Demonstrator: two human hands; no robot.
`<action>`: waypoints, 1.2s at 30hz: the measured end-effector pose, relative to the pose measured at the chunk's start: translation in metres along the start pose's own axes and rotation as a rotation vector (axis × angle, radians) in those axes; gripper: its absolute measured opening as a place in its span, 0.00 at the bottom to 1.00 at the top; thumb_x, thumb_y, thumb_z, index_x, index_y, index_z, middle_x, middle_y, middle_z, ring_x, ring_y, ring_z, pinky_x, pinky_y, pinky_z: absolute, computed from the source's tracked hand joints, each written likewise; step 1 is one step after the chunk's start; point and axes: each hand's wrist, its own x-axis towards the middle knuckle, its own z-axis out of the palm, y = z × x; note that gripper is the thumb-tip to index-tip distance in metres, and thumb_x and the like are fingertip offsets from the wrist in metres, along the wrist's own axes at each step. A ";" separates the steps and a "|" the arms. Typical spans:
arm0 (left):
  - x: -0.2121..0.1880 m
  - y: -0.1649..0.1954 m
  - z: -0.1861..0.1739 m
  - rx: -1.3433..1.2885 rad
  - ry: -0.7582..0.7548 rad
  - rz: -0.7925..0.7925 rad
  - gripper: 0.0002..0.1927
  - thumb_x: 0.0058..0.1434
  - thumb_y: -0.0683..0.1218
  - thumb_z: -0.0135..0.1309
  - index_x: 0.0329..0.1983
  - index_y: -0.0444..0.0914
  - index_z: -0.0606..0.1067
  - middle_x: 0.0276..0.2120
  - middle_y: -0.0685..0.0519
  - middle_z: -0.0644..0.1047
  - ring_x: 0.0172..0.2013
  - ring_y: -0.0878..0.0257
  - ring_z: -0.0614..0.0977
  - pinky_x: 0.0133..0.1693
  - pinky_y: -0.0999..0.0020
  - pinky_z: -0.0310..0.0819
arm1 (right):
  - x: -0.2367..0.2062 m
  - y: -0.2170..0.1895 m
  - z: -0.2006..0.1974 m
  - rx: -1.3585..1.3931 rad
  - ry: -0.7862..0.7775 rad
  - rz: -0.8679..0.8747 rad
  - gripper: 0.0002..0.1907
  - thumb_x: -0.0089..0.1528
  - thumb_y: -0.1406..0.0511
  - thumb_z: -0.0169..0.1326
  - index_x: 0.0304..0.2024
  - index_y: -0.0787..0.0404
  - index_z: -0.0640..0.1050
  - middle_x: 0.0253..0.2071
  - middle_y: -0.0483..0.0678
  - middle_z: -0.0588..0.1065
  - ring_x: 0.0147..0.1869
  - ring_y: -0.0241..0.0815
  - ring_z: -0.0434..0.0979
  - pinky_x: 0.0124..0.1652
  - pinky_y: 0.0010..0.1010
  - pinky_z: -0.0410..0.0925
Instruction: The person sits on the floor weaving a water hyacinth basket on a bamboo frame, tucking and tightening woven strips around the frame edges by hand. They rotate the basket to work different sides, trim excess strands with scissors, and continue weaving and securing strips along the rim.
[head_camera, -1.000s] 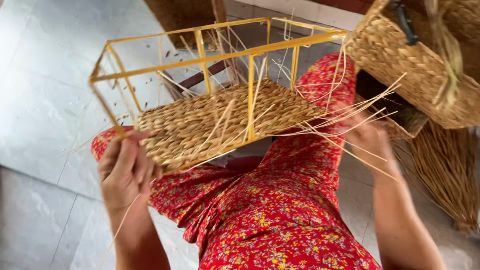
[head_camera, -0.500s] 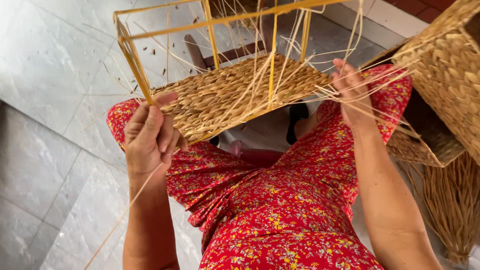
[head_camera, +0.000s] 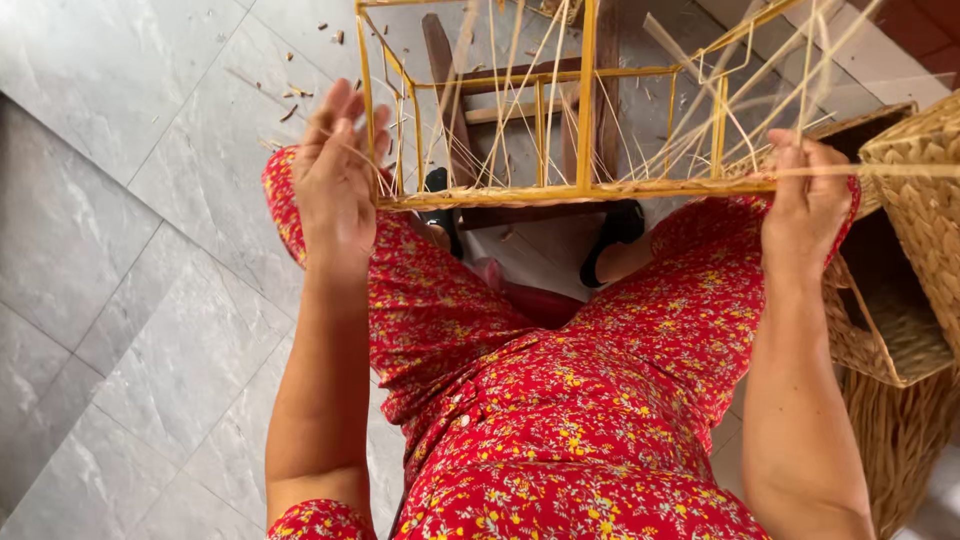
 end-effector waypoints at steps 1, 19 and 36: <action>-0.009 0.000 -0.007 0.111 0.008 0.124 0.20 0.75 0.39 0.45 0.69 0.32 0.68 0.61 0.46 0.75 0.58 0.57 0.82 0.57 0.65 0.79 | -0.006 -0.006 -0.005 -0.088 -0.011 -0.094 0.10 0.73 0.72 0.48 0.54 0.70 0.77 0.54 0.59 0.72 0.59 0.47 0.68 0.54 0.37 0.64; -0.057 -0.029 -0.012 1.069 -0.009 0.486 0.11 0.74 0.40 0.55 0.57 0.34 0.78 0.48 0.51 0.82 0.49 0.67 0.80 0.55 0.73 0.73 | -0.069 -0.061 0.200 -0.460 -0.615 -0.557 0.28 0.54 0.59 0.59 0.57 0.58 0.75 0.56 0.57 0.75 0.60 0.60 0.75 0.57 0.51 0.68; -0.093 -0.024 -0.017 1.146 -0.320 0.277 0.12 0.73 0.39 0.50 0.57 0.33 0.77 0.49 0.48 0.82 0.51 0.64 0.82 0.57 0.71 0.72 | -0.101 -0.012 0.180 -0.628 -0.394 -0.637 0.17 0.63 0.58 0.52 0.51 0.56 0.79 0.48 0.55 0.79 0.50 0.54 0.79 0.49 0.47 0.71</action>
